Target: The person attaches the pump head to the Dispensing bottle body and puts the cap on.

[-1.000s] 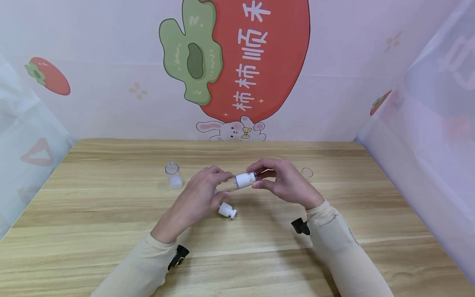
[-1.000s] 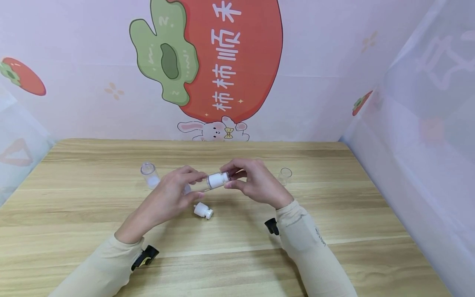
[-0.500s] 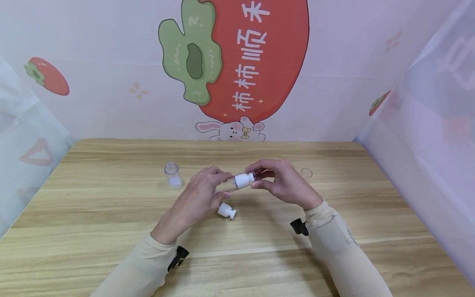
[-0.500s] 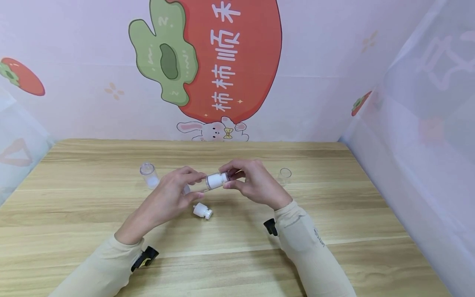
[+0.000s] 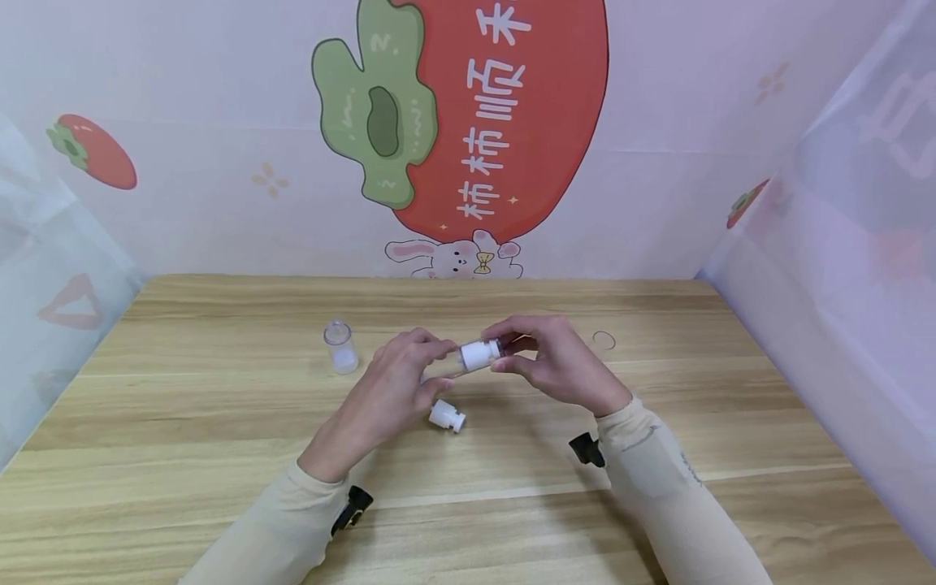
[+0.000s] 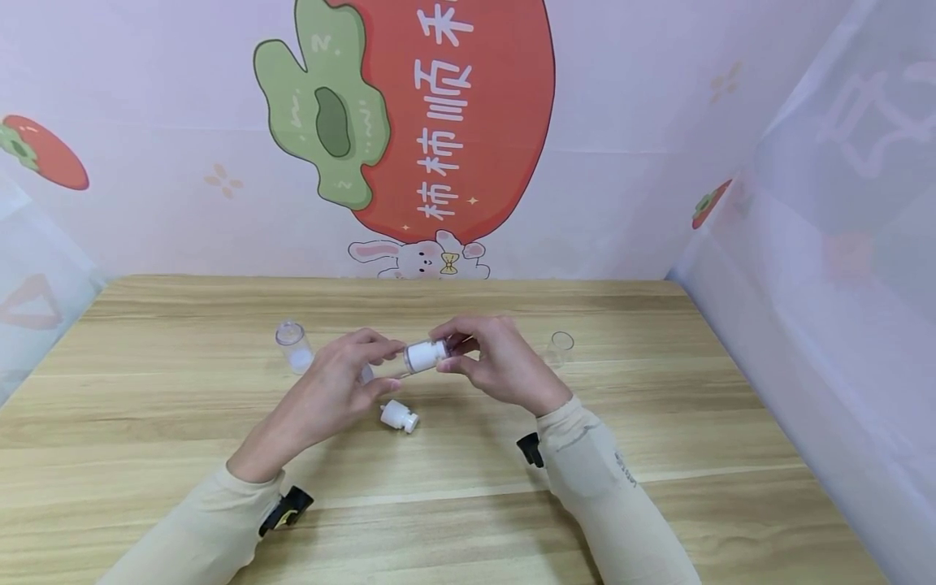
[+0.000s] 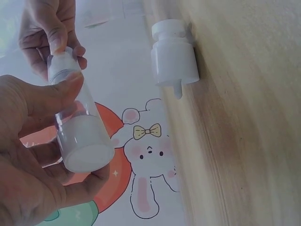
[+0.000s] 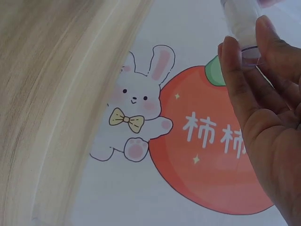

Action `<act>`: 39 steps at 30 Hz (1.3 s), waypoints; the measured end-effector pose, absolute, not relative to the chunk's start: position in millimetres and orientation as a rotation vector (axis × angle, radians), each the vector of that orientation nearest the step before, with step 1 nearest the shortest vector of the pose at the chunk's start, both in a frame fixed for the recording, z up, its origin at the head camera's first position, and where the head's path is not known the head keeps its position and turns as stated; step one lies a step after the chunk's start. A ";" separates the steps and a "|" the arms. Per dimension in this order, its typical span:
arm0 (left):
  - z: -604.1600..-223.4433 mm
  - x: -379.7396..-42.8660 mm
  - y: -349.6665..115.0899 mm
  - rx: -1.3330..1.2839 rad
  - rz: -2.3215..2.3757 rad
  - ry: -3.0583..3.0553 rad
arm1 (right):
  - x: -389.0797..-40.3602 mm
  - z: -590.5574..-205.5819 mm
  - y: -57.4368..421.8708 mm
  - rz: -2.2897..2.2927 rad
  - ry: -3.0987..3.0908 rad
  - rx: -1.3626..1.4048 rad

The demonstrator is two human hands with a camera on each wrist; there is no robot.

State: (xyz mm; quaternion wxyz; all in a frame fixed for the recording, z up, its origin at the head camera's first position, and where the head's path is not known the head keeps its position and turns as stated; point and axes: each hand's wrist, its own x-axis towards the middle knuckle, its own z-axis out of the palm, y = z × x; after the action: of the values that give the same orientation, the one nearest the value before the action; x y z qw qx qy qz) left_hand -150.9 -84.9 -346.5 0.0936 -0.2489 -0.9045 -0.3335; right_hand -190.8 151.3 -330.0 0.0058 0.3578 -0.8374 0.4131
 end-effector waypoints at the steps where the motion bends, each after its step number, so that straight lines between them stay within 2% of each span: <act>1: -346.5 -150.9 -84.9 -0.737 -0.994 -2.685 | -190.6 -330.1 151.0 1.294 -2.622 1.120; 29: -343.5 -151.9 -84.7 -0.666 -1.107 -2.656 | -193.5 -322.9 159.1 1.277 -2.595 1.180; 39: -344.5 -155.0 -89.3 -0.584 -1.168 -2.674 | -194.0 -320.7 167.4 1.205 -2.688 1.052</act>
State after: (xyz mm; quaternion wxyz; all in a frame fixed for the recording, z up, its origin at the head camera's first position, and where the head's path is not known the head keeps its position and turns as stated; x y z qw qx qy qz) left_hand -155.0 -89.3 -344.5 0.0830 -0.1955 -0.8955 -0.3912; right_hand -194.0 167.4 -320.7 0.0071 0.3363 -0.8593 0.3852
